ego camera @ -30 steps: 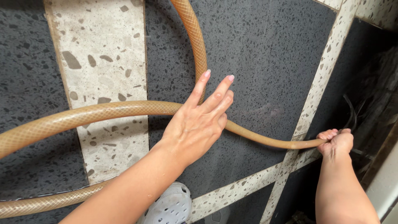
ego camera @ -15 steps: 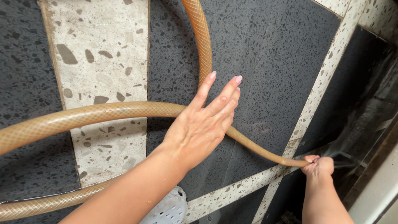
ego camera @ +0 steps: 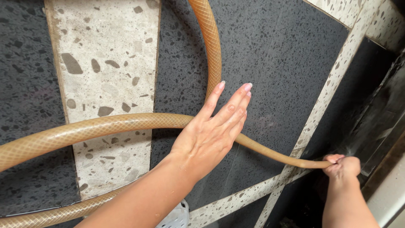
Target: The person uses a hose to spray water on a tiled floor in a garage area, cleaning the surface around a parked white car and a blue shoe rack. The person moves the hose back and forth to cover different sections of the floor, including the area under the car and near the entrance.
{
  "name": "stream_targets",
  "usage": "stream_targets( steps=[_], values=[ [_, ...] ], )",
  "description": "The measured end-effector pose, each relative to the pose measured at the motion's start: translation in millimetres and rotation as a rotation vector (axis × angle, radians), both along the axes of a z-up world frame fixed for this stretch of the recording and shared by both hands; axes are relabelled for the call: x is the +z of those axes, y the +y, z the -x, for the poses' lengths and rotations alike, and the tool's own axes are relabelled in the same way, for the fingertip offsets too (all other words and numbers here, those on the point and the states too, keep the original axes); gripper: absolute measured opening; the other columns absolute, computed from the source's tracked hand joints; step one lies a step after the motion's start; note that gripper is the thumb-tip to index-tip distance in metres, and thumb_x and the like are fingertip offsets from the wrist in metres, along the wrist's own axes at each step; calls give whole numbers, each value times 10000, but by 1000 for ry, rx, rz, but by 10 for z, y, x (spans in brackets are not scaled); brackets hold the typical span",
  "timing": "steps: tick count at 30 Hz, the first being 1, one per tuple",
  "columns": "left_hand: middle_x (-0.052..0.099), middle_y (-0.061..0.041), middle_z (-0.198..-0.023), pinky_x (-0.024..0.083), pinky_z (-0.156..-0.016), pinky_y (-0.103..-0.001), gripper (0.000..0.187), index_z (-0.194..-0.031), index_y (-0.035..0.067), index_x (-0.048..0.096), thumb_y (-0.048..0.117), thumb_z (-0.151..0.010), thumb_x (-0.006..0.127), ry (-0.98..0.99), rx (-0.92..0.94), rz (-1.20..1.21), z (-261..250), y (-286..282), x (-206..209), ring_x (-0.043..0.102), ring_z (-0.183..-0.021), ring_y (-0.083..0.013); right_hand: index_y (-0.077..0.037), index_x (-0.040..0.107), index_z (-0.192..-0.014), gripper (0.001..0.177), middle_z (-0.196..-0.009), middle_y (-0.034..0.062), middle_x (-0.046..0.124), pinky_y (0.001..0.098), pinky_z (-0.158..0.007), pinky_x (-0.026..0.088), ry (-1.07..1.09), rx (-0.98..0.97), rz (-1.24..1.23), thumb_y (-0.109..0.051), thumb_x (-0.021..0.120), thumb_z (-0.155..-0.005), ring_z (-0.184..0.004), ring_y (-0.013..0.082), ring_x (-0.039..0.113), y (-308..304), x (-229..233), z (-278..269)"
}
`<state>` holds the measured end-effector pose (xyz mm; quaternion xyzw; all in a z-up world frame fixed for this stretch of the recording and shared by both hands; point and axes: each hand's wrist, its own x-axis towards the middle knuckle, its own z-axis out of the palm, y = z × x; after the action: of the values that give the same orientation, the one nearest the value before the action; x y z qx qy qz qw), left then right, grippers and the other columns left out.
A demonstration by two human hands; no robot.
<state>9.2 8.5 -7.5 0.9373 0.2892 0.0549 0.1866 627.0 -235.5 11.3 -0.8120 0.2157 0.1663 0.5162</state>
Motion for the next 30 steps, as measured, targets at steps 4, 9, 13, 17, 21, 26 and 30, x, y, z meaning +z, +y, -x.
stream_targets(
  steps=[4,9,13,17,21,26,30],
  values=[
    [296,-118,-1645,87,-1224,-564,577,-1455,87,504,307,-923,467,-9,27,24,-33,16,-22,113,-1541,-301,-121,392,-826,179,-637,-6,383,231,-407,292,31,94,-65,-167,254,-930,-489,87,350,249,97,-184],
    [299,-121,-1642,100,-1230,-544,620,-1493,71,464,294,-915,456,-40,76,40,-72,38,-56,119,-1540,-290,-96,401,-853,201,-636,1,393,242,-431,333,-54,169,-41,-175,256,-966,-492,96,355,711,118,-396],
    [302,-120,-1646,106,-1243,-528,607,-1502,65,460,268,-930,457,-55,126,40,-96,66,-84,133,-1548,-280,-101,408,-845,301,-619,-9,405,229,-433,346,-41,157,-35,-291,247,-1012,-481,90,372,1053,160,-497],
    [300,-135,-1650,93,-1256,-514,608,-1506,55,457,276,-940,457,-67,134,46,-83,78,-95,145,-1553,-280,-104,402,-871,233,-631,-7,392,232,-442,357,-17,195,-1,-174,216,-994,-484,85,362,1088,95,-513],
    [296,-138,-1644,79,-1254,-505,612,-1506,60,446,268,-930,454,-60,127,40,-91,99,-99,147,-1548,-285,-60,398,-910,228,-642,5,410,235,-436,357,-22,120,28,-155,209,-997,-482,88,365,975,43,-381],
    [295,-152,-1637,81,-1248,-504,660,-1510,57,438,326,-911,509,-49,113,38,-89,106,-86,145,-1542,-291,-95,404,-883,217,-645,-19,388,237,-447,348,-85,257,99,-133,238,-1017,-494,80,337,1141,65,-237],
    [294,-160,-1638,86,-1251,-500,741,-1507,51,439,444,-892,565,-74,119,70,-92,110,-84,148,-1544,-288,-183,369,-765,316,-613,-43,326,227,-429,305,32,390,57,-233,296,-1068,-486,81,304,1384,145,-97]
  ],
)
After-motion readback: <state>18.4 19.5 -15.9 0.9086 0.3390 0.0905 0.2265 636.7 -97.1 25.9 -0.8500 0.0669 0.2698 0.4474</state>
